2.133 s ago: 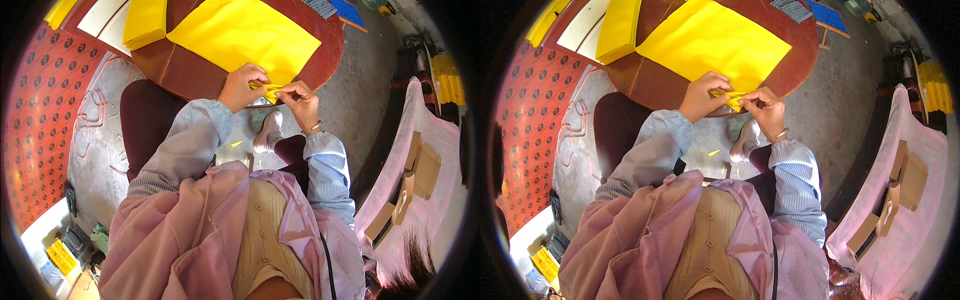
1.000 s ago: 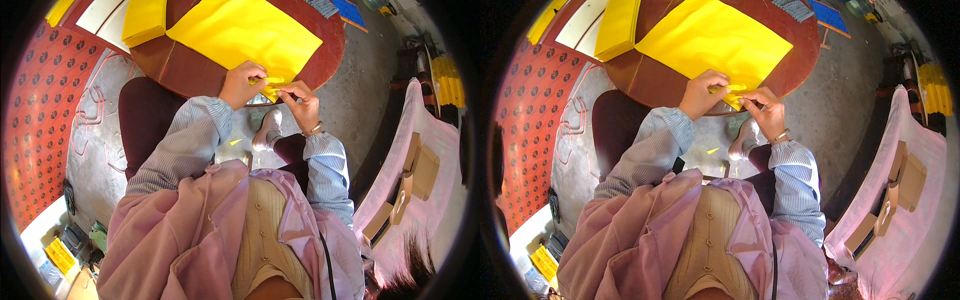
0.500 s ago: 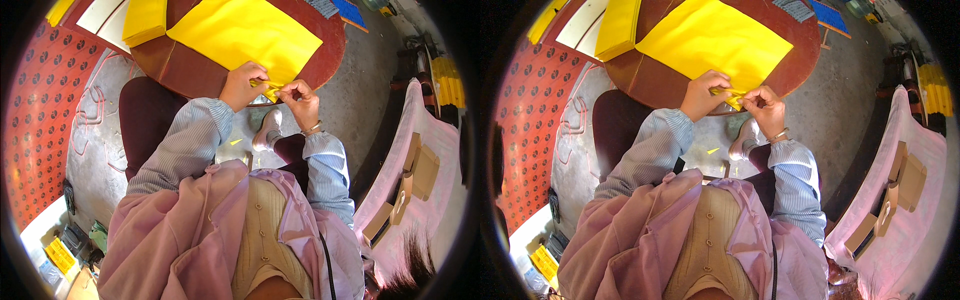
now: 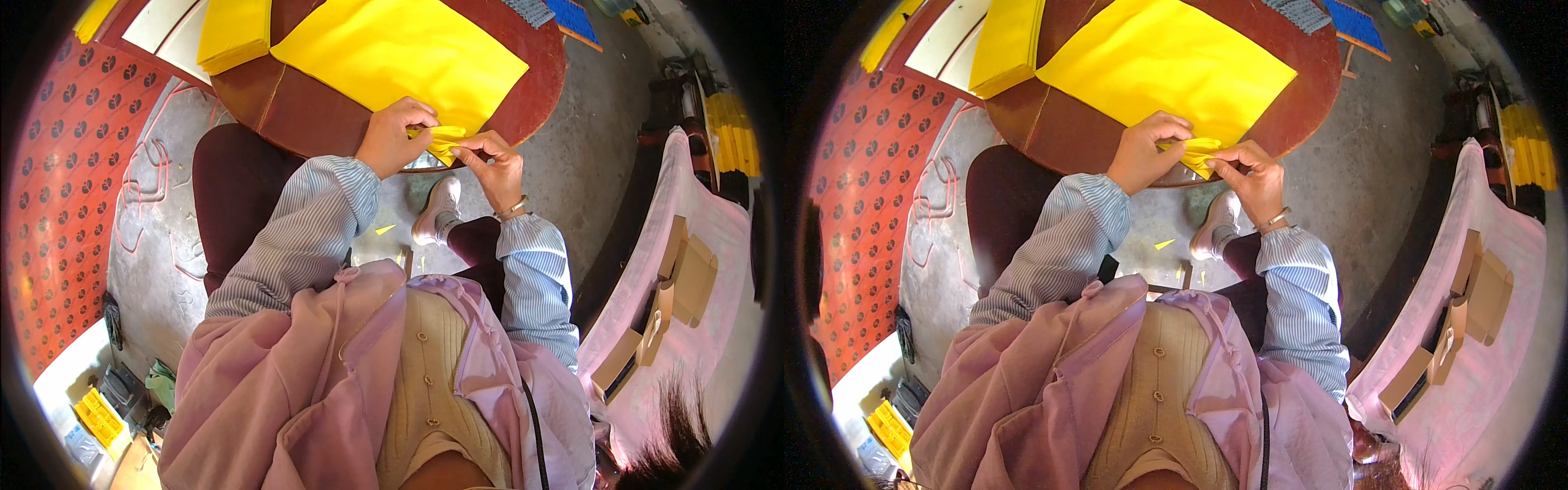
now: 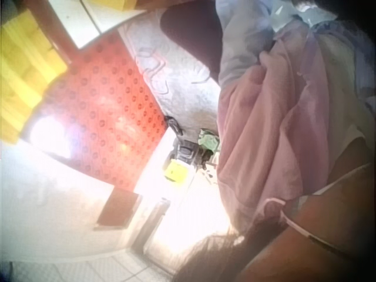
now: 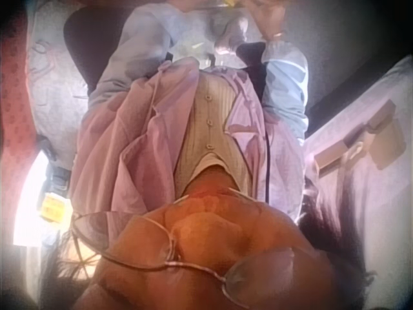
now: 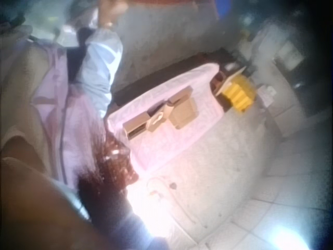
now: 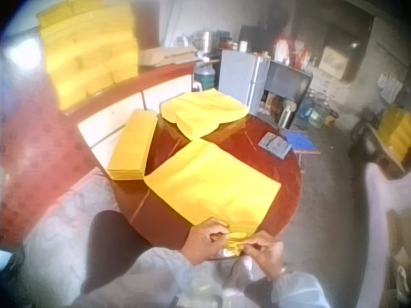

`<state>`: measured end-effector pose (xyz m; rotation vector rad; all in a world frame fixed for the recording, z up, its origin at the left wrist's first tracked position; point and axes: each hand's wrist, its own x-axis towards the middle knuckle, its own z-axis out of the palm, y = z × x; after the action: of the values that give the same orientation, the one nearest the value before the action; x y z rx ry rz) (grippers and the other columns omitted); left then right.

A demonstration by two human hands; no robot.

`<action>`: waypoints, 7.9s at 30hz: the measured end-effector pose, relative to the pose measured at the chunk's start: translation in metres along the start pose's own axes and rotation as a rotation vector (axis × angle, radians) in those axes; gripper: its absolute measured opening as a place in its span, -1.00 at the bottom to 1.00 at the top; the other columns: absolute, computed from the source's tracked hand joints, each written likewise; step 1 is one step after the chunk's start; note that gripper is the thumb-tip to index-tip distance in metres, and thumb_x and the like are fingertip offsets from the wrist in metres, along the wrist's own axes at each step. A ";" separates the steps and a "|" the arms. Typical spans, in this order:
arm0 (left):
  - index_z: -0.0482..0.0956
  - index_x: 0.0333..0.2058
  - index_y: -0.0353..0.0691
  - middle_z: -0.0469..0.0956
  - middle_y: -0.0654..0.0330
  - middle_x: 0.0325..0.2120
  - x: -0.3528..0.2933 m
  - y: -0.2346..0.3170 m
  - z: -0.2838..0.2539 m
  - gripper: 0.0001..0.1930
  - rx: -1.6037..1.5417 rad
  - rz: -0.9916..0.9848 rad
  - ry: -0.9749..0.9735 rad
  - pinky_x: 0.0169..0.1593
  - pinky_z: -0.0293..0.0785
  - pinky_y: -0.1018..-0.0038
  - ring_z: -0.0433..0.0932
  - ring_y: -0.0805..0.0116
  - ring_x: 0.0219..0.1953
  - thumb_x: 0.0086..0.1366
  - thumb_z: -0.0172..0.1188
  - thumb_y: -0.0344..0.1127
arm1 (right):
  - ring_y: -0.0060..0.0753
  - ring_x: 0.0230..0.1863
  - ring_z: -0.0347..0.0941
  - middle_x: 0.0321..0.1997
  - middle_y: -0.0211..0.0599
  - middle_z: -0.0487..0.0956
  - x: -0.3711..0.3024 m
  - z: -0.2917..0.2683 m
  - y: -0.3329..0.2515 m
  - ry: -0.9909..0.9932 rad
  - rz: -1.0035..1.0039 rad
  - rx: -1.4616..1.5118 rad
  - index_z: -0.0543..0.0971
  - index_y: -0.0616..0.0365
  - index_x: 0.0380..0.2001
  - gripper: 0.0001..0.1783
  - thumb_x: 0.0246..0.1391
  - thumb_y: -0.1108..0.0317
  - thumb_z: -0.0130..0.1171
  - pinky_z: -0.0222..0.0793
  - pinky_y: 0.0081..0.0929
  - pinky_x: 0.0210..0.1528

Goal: The person folds yellow paper sheets by hand on a round table, aligning edges and pressing creases. The person repeatedly picks up sheets, folds them in half, and stacks the folded pieces.

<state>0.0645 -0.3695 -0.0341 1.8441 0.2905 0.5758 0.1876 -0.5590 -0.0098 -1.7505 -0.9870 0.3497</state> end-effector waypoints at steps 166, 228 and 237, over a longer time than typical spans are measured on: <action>0.71 -0.17 -0.32 0.66 0.10 -0.05 -0.005 0.000 -0.008 -0.82 0.094 0.067 -0.150 0.07 0.61 0.41 0.68 0.20 0.00 0.27 0.37 -0.40 | -0.62 -0.34 0.59 -0.31 -0.40 0.69 -0.012 0.005 0.007 0.044 0.033 0.070 0.78 0.21 -0.26 -0.84 0.07 0.46 0.54 0.50 -0.61 -0.29; 0.74 -0.13 -0.33 0.66 0.11 -0.03 -0.004 0.005 -0.011 -0.77 0.062 0.025 -0.184 0.03 0.62 0.44 0.68 0.25 0.00 0.26 0.38 -0.38 | -0.54 -0.22 0.64 -0.27 -0.37 0.68 -0.010 0.004 -0.003 0.009 0.091 0.094 0.76 0.26 -0.21 -0.85 0.12 0.54 0.48 0.57 -0.58 -0.15; 0.76 -0.22 -0.31 0.69 0.09 -0.08 -0.008 0.006 0.004 -0.80 0.114 0.013 -0.024 0.03 0.64 0.41 0.73 0.22 -0.11 0.19 0.45 -0.38 | -0.62 -0.36 0.55 -0.32 -0.44 0.64 -0.009 0.005 -0.008 0.067 0.001 -0.048 0.73 0.19 -0.27 -0.82 0.04 0.53 0.53 0.44 -0.60 -0.34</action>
<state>0.0594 -0.3786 -0.0315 1.9632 0.3004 0.5551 0.1749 -0.5617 -0.0071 -1.7944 -0.9530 0.2685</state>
